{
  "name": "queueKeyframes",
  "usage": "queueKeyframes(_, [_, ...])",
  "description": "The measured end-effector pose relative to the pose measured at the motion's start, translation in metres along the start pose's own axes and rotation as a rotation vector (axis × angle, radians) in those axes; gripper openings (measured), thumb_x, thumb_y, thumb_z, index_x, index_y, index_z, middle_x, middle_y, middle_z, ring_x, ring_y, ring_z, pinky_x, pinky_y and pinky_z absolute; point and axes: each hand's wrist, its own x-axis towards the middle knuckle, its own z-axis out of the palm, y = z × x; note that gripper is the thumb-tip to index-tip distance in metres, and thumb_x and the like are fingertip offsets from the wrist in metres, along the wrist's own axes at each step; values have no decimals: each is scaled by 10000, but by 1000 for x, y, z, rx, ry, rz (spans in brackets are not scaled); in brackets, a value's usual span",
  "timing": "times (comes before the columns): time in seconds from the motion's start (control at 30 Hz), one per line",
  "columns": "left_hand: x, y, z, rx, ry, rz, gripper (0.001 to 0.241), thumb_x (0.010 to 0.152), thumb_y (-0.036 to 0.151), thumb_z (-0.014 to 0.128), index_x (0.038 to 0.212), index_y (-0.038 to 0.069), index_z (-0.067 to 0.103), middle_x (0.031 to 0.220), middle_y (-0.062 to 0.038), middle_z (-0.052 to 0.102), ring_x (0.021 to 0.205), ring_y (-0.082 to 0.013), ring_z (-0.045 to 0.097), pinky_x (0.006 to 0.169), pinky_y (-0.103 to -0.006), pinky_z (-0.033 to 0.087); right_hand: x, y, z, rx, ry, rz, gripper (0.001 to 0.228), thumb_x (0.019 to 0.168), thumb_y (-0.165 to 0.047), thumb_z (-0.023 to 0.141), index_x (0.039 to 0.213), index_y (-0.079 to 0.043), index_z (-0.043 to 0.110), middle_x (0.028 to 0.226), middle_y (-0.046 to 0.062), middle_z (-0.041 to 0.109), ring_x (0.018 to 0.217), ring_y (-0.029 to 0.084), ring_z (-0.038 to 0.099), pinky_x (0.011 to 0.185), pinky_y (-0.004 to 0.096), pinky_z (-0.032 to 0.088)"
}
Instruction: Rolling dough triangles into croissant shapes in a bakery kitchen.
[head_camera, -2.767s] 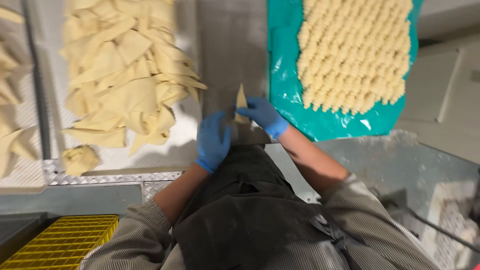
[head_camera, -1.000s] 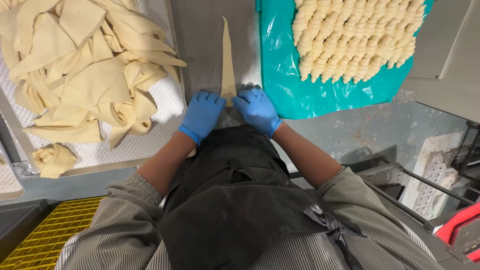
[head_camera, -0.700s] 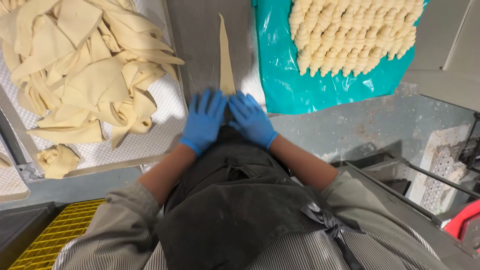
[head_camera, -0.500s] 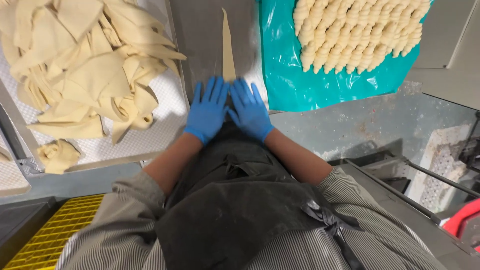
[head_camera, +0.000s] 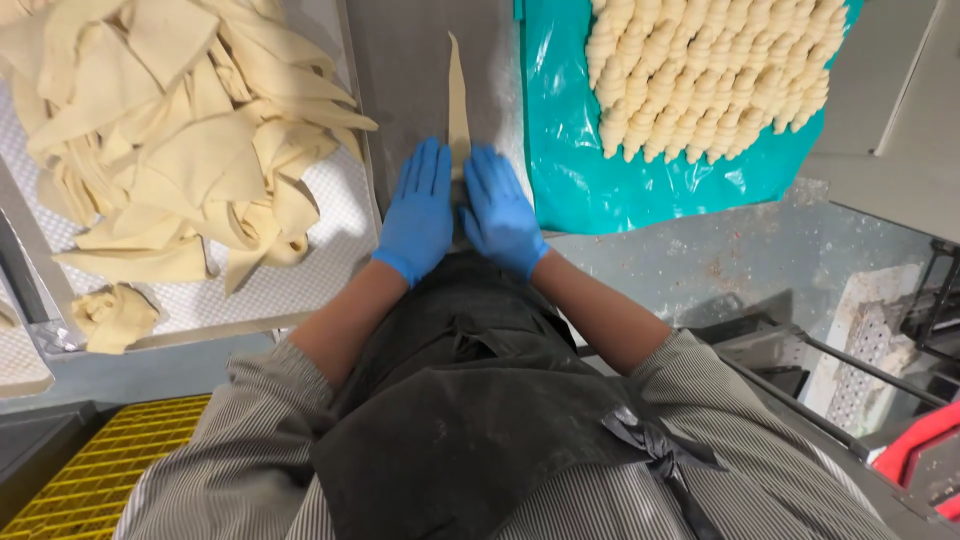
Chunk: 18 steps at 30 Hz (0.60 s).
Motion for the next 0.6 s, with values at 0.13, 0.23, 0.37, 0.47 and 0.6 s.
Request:
queueKeyframes(0.13, [-30,12,-24,-55,89,5,637,984,117,571,1543,-76,336,1618,-313,309,1518,-480,281,1266,-533,228,6,-12,0,65,-87,16,655,861,-119,700,1435,117,490,1510,320,447,1447,486,403,1240,552,296])
queueKeyframes(0.23, [-48,21,-38,-69,174,43,665,962,136,616,1544,-63,364,1586,-292,352,1483,-483,331,1249,-553,258,27,-6,3,-15,-72,4,626,892,-136,696,1429,119,501,1501,321,451,1430,483,407,1214,555,303])
queueKeyframes(0.37, [-56,29,-51,-205,250,-68,650,952,138,630,1527,-51,392,1592,-284,375,1486,-471,354,1250,-518,292,53,19,24,-153,-61,71,547,944,-123,680,1438,63,537,1432,258,531,1340,424,496,1141,489,401])
queueKeyframes(0.47, [-53,30,-56,-325,282,-109,642,979,160,624,1537,-50,384,1598,-288,374,1497,-461,358,1255,-509,292,61,23,4,-29,-160,183,503,941,-97,679,1420,25,583,1330,216,595,1249,378,561,1083,434,459])
queueKeyframes(0.6, [-35,29,-58,-428,300,-181,709,972,198,700,1552,-35,365,1610,-287,344,1508,-431,318,1227,-499,271,66,-16,-79,793,-190,471,409,951,-102,688,1338,20,640,1194,167,672,1083,251,626,964,346,512])
